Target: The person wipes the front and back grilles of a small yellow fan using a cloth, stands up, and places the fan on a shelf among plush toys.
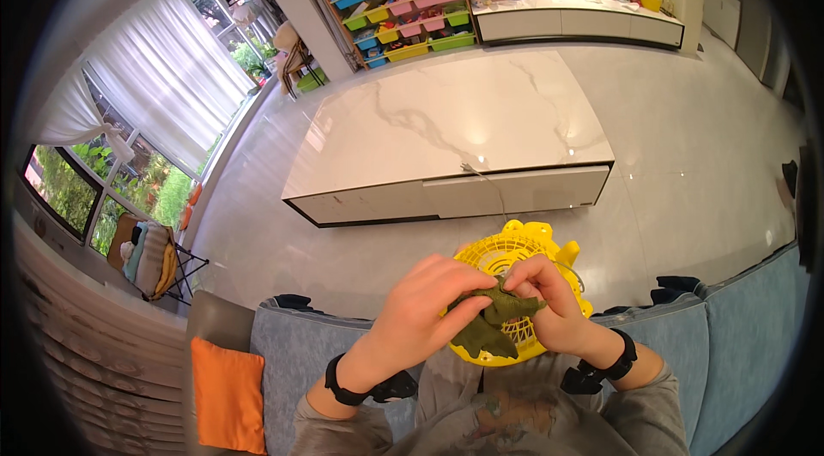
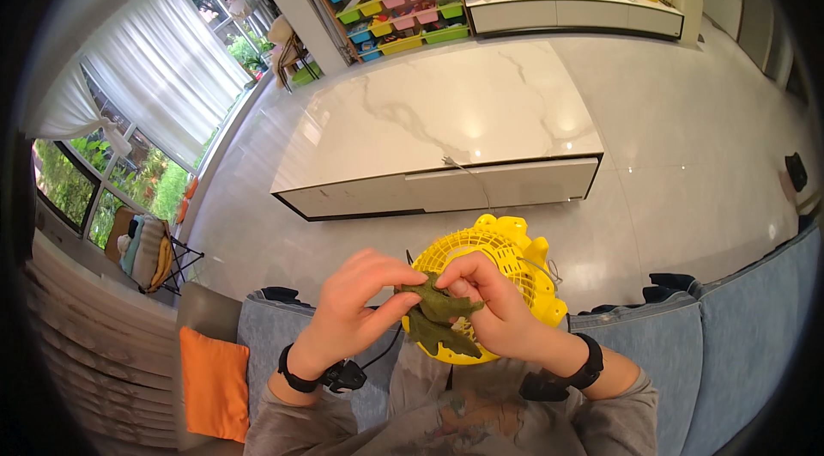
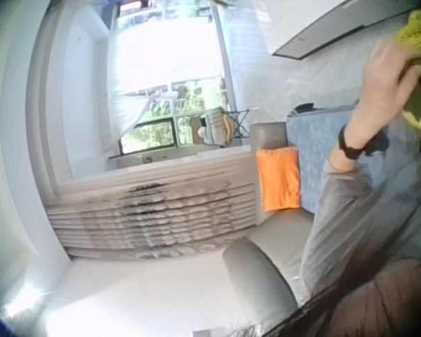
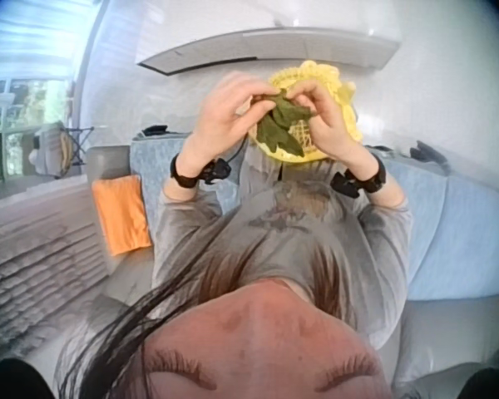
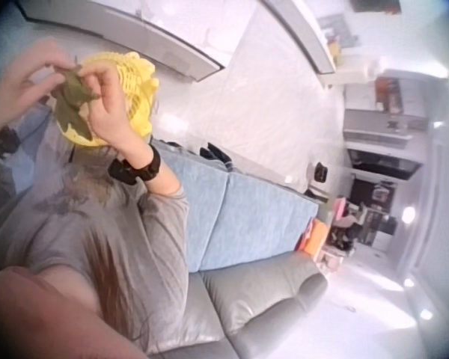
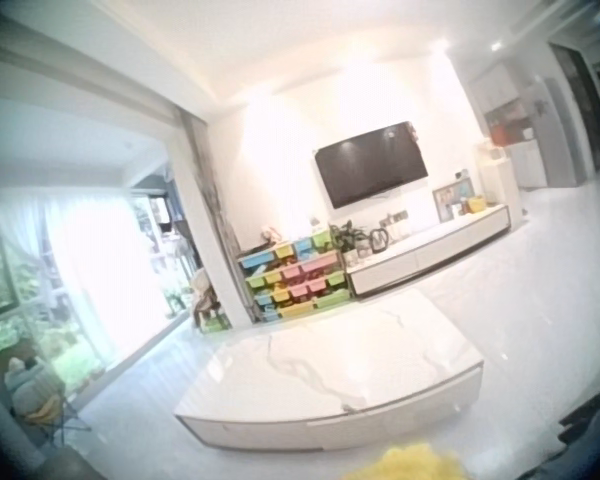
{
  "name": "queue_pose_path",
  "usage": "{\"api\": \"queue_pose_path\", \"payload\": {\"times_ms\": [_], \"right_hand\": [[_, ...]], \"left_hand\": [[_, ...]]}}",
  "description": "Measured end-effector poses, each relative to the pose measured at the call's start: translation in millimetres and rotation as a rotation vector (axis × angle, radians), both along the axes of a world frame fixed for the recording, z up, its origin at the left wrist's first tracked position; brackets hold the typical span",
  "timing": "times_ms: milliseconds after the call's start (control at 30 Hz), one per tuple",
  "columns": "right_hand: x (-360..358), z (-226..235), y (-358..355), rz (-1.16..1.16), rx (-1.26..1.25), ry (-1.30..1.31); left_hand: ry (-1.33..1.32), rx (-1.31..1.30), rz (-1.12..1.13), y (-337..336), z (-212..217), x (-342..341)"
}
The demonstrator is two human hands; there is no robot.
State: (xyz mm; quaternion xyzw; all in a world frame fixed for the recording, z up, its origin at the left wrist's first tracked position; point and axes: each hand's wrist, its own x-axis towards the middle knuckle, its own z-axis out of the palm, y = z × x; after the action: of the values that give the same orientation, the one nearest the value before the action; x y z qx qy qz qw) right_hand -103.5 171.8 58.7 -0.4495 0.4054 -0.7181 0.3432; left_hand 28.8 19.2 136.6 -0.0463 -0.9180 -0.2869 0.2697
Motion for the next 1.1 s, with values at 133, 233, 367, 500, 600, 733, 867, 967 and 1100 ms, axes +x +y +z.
{"api": "queue_pose_path", "payload": {"times_ms": [133,233,367,500,600,733,867,967,1100], "right_hand": [[-26,22,-1,-0.127,-0.057,0.297],[-40,65,-7,-0.136,-0.199,0.279],[-22,96,-14,0.252,-0.124,0.323],[-27,95,-8,0.320,0.369,0.475],[-36,55,11,0.221,0.599,0.571],[-36,64,27,0.262,0.701,0.736],[-50,70,40,0.053,0.384,0.909],[-48,84,23,-0.080,0.054,0.653],[-23,85,11,0.347,0.063,0.192]], "left_hand": [[0.013,-0.143,-0.051,-9,31,-5],[-0.062,-0.145,-0.117,-6,64,-3],[-0.103,-0.205,-0.156,2,80,-6],[0.037,-0.137,-0.071,-7,83,2],[0.081,-0.077,-0.031,-17,92,8],[0.022,-0.104,-0.019,-25,94,16],[-0.049,-0.156,-0.145,-21,92,10],[-0.072,-0.076,-0.280,-5,85,3],[0.038,-0.213,-0.334,7,78,-2]]}}
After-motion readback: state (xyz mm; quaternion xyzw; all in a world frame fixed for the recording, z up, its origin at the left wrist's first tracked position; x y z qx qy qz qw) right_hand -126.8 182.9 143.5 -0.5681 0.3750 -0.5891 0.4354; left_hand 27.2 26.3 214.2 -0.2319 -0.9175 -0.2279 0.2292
